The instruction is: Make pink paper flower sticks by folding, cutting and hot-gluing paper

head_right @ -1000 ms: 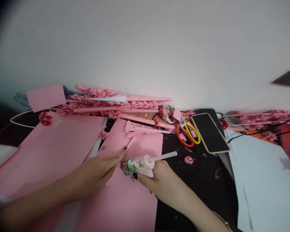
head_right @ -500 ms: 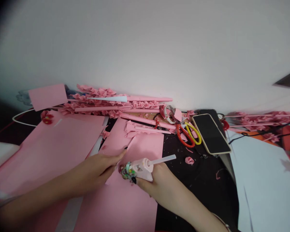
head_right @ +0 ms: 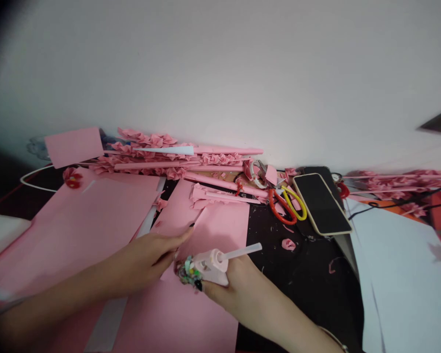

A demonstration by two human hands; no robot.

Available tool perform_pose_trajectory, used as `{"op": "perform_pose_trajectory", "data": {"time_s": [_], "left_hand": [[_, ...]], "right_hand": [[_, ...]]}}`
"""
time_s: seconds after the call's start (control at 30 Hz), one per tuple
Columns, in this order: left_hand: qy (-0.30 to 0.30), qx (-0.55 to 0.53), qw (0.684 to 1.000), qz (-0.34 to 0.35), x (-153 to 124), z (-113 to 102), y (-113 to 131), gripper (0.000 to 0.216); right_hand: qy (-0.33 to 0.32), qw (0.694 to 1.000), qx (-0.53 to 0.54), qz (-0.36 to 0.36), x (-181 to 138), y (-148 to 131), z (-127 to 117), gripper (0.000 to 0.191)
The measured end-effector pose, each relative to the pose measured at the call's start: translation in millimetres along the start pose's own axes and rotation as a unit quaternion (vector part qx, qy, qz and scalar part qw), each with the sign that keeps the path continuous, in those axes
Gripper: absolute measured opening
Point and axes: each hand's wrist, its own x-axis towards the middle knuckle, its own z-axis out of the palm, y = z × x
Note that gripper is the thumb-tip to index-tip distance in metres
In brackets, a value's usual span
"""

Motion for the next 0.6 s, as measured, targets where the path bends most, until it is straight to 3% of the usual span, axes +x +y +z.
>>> {"op": "perform_pose_trajectory", "data": {"time_s": [0.6], "left_hand": [[0.001, -0.021, 1.000, 0.008, -0.8, -0.5, 0.7, 0.059]], "right_hand": [[-0.009, 0.999, -0.016, -0.028, 0.5, 0.4, 2.4, 0.012]]}}
